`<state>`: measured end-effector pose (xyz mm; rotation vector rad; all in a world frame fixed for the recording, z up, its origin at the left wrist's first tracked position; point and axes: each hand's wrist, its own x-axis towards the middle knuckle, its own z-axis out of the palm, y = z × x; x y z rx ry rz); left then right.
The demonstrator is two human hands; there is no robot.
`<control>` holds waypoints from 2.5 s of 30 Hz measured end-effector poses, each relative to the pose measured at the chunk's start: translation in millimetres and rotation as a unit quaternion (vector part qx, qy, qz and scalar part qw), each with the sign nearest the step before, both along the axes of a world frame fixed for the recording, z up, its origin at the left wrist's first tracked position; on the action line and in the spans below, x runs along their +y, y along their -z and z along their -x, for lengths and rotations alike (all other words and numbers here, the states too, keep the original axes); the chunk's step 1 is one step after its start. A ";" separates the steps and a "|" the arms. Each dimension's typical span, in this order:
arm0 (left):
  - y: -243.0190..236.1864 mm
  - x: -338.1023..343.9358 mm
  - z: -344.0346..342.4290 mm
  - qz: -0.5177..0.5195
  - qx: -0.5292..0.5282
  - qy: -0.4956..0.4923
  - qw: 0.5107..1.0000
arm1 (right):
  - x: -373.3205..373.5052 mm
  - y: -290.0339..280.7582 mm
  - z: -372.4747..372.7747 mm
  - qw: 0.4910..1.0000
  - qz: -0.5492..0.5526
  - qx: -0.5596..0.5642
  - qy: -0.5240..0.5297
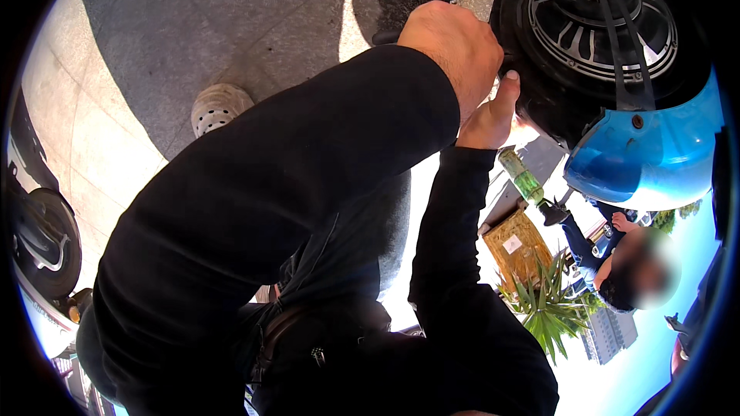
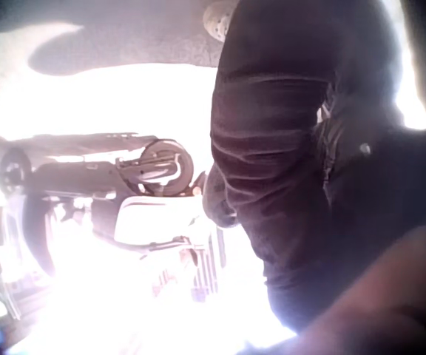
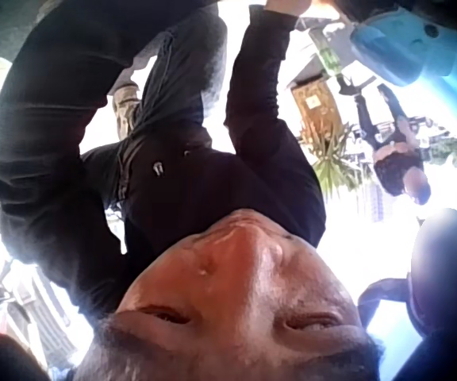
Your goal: The person kneels on the ground to repair a scooter tire, using pliers to manipulate the tire bead and a spray bottle to lubricate the rim. They then use a tire inflator to fill the tire with air and check the pressure.
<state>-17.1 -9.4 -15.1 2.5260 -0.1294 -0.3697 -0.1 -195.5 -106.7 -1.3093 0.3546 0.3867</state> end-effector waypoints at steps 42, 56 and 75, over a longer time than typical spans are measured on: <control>-5.2 -24.9 15.7 0.185 0.068 -0.166 0.966 | 9.9 -20.8 13.3 0.980 0.197 0.015 0.002; -23.7 -9.4 16.5 0.090 0.061 -0.069 0.992 | 20.3 -44.2 16.5 0.980 0.186 0.041 -0.055; -21.8 -9.5 19.2 0.098 0.032 -0.068 0.992 | 4.4 -18.4 11.6 0.961 -0.180 0.192 -0.081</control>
